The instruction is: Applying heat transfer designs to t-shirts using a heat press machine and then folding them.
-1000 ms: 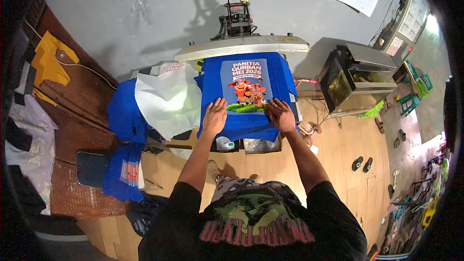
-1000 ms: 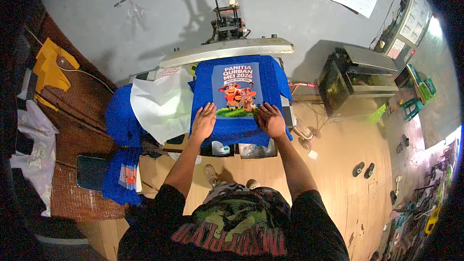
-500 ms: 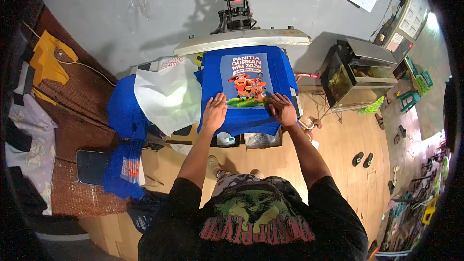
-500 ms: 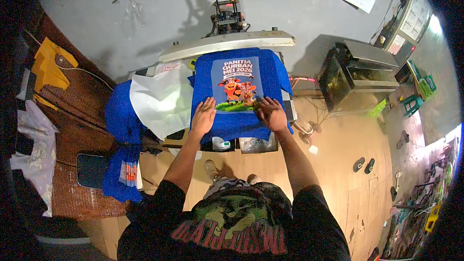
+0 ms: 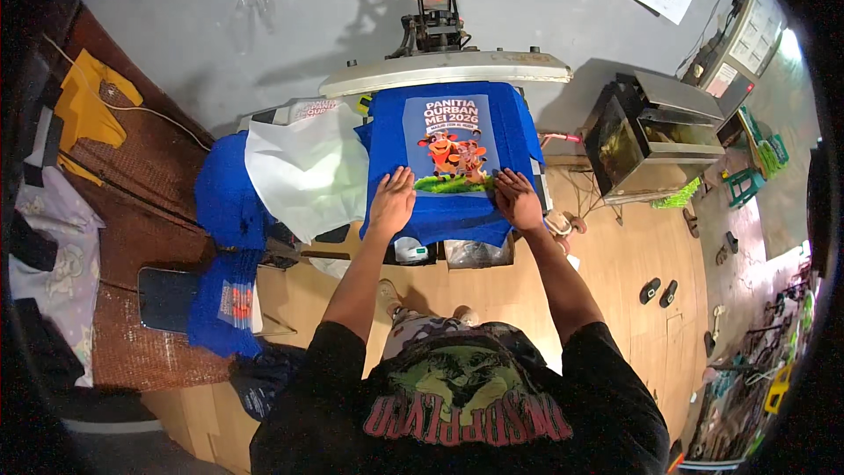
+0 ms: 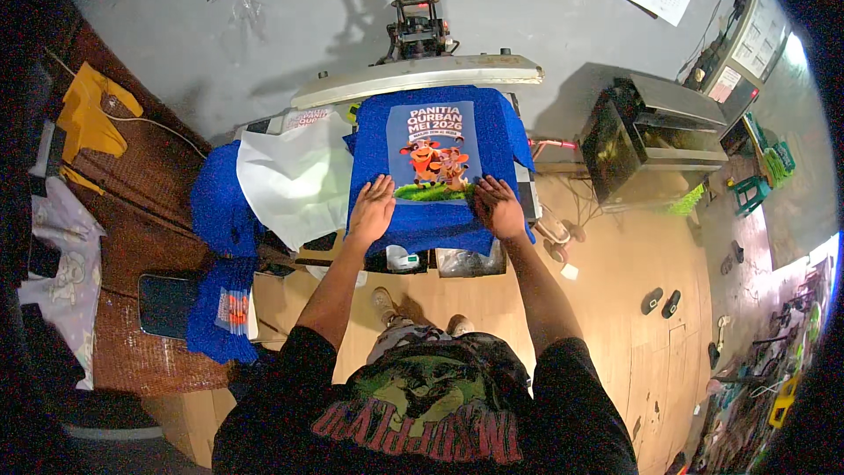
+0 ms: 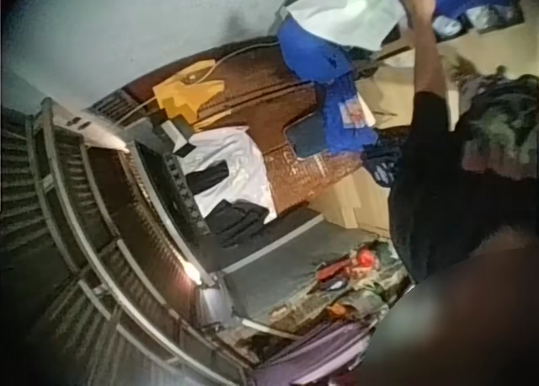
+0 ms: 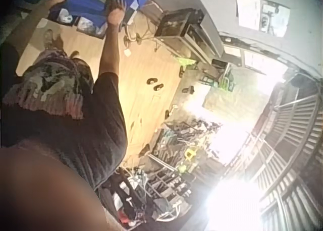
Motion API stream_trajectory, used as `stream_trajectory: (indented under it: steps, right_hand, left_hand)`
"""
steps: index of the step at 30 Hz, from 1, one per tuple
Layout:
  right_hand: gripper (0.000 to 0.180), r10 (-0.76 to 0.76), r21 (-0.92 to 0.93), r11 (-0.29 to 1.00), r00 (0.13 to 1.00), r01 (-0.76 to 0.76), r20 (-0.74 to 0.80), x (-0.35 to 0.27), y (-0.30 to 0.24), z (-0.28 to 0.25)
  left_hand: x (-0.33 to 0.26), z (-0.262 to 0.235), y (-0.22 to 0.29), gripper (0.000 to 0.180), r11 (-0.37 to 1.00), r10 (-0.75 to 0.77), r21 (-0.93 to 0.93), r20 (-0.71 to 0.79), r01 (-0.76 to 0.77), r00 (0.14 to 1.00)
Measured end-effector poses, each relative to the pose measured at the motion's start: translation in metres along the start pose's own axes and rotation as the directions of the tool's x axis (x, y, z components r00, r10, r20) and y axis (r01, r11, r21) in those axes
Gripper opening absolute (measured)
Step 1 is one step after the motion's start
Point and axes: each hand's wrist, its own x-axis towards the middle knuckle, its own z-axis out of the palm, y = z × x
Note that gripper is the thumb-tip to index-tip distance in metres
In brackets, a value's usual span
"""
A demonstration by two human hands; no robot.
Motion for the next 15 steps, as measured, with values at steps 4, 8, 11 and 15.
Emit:
stream_trajectory:
  steps: [4,8,11,15]
  right_hand:
    - [0.030,0.013,0.022,1.000,0.996,-0.015,0.085,-0.001,0.003,0.000]
    - [0.031,0.060,0.129,0.990,0.998,-0.055,-0.029,0.009,-0.010,-0.008]
    - [0.032,-0.022,0.073,0.997,1.000,0.022,-0.003,0.030,-0.040,-0.007]
    - [0.034,-0.071,-0.014,0.997,0.997,0.071,-0.017,0.067,-0.105,0.030]
  left_hand:
    - [0.002,-0.005,0.005,0.043,0.998,-0.061,-0.027,0.086,0.063,0.994]
    - [-0.003,-0.013,0.000,0.044,0.984,-0.110,-0.159,-0.195,0.079,0.975]
    - [-0.020,-0.024,-0.028,0.045,0.973,-0.220,-0.128,-0.276,0.191,0.936]
    - [-0.053,-0.036,-0.100,0.053,0.845,-0.534,-0.260,-0.339,0.468,0.775]
